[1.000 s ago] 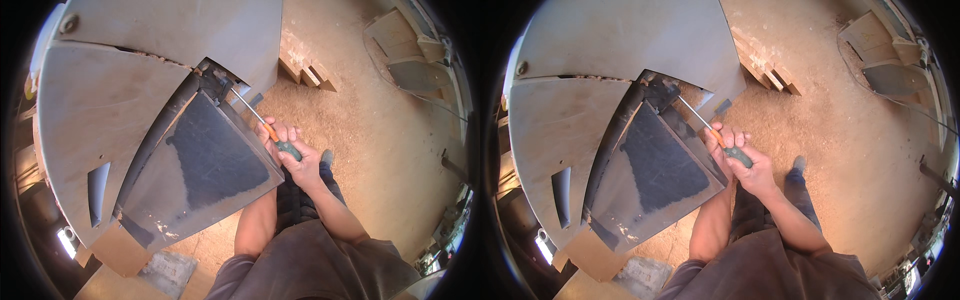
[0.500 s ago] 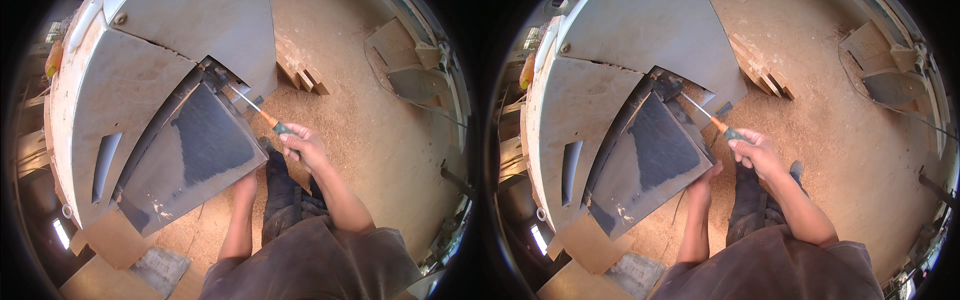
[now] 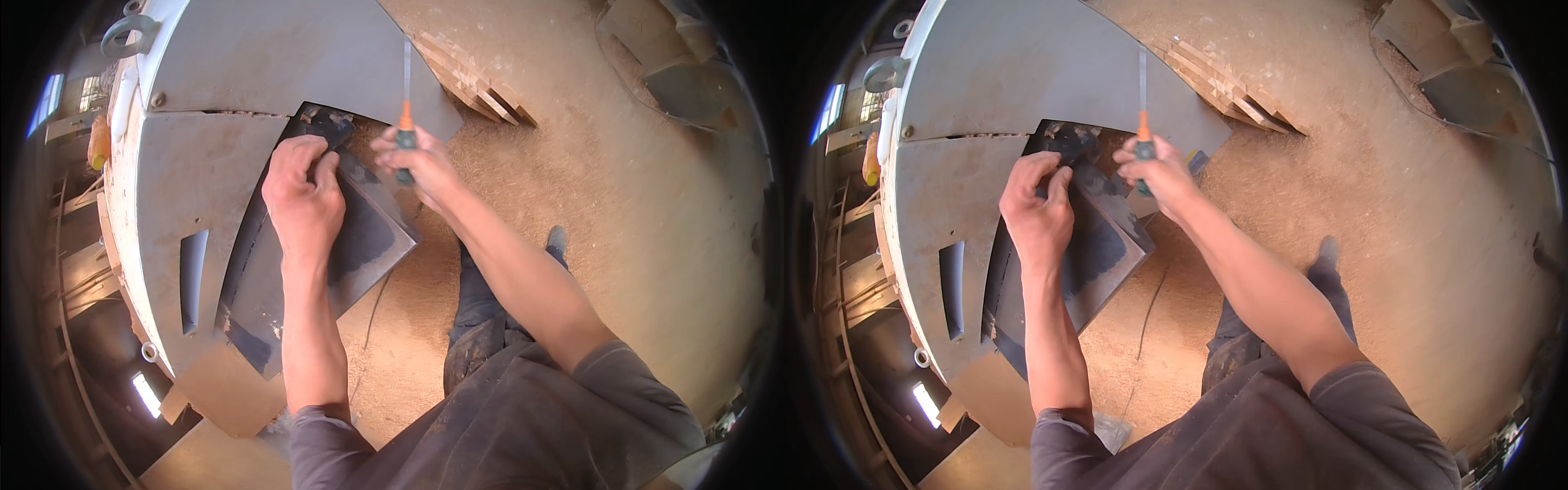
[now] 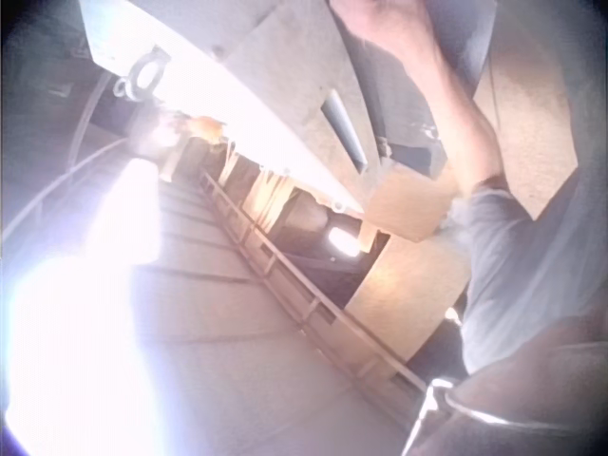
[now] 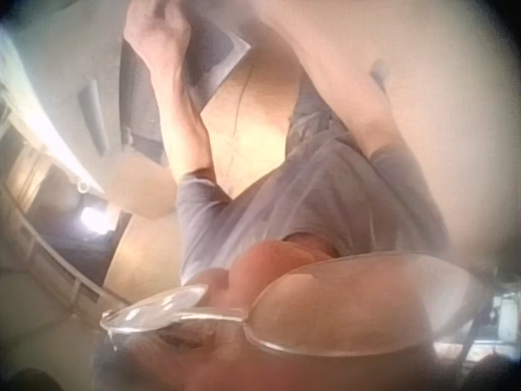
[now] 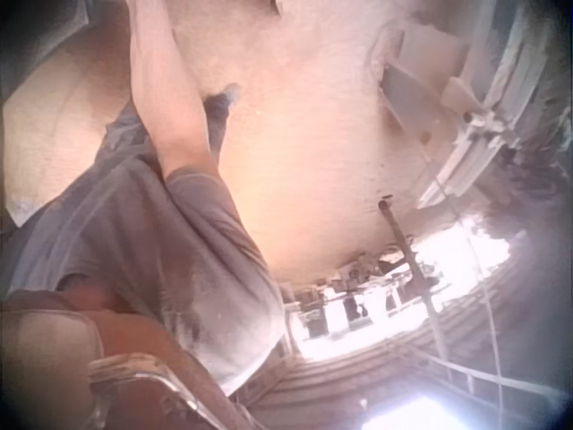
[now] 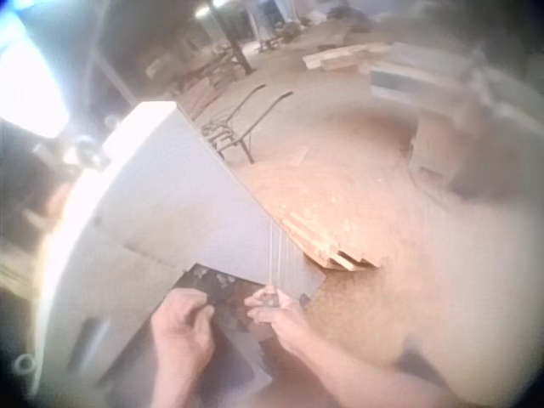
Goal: The person uses a screwdriver to loosen and remove screws from a metal panel on a large machine, then briefly sweeps sawdust from the floor with a broom before returning to continue unscrewing the panel. The panel remains attached but is manipulated during the process.
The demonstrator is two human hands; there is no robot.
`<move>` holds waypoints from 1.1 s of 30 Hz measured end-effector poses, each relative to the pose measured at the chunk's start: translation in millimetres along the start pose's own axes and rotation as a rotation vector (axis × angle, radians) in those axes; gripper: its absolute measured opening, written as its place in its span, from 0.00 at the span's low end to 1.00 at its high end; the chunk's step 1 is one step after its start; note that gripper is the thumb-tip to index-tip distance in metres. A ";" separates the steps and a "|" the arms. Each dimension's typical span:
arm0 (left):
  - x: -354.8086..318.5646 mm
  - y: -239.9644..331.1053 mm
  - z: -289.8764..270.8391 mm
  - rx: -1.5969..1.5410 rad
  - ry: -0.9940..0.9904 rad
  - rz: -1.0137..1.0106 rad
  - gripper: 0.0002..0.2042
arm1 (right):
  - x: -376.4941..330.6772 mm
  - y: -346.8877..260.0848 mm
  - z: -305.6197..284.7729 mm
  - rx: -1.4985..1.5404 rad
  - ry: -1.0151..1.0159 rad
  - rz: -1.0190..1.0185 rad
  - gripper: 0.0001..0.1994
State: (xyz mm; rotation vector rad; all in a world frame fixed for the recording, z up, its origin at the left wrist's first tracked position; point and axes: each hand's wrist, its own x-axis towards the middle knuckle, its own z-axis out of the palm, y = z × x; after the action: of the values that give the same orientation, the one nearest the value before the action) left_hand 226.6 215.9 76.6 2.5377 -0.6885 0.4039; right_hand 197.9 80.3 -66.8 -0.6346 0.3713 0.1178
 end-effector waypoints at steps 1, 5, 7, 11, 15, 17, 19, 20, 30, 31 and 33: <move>3.7 -7.6 3.2 0.029 -0.029 0.019 0.06 | 8.5 0.7 7.8 0.013 -0.021 -0.008 0.20; 8.5 -15.0 8.7 -0.081 -0.024 -0.077 0.06 | 36.8 13.1 21.9 0.177 -0.092 -0.017 0.26; 6.2 -4.5 7.2 -0.091 -0.067 -0.119 0.05 | 45.8 20.7 21.7 0.335 -0.143 -0.017 0.25; 9.3 -21.9 11.2 -0.076 -0.034 -0.074 0.07 | 52.0 27.2 21.5 0.316 -0.128 0.018 0.24; 9.3 -18.3 16.4 -0.022 0.007 -0.057 0.07 | 53.0 30.9 22.7 0.334 -0.118 0.008 0.22; 6.6 -12.3 9.8 -0.058 -0.030 -0.109 0.07 | 56.5 32.3 17.8 0.328 -0.135 0.001 0.21; 7.3 -13.8 9.2 -0.035 -0.020 -0.078 0.06 | 62.5 33.2 14.4 0.325 -0.162 0.004 0.21; 6.8 -13.8 11.0 -0.035 -0.018 -0.069 0.06 | 62.7 33.2 12.4 0.307 -0.175 0.016 0.21; 8.2 -16.0 24.0 0.002 0.090 0.133 0.09 | 41.4 29.9 20.1 0.316 -0.075 0.030 0.16; 7.1 -15.6 24.8 0.000 0.092 0.149 0.09 | 40.2 30.6 18.5 0.307 -0.046 0.042 0.15; 5.3 -15.7 26.4 -0.004 0.097 0.179 0.09 | 42.0 32.6 17.4 0.278 -0.031 0.013 0.16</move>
State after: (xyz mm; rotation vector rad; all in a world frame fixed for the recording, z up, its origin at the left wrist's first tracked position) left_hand 243.4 212.1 50.7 2.4427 -0.8817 0.5813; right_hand 235.0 116.6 -87.8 -0.3554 0.3543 0.0862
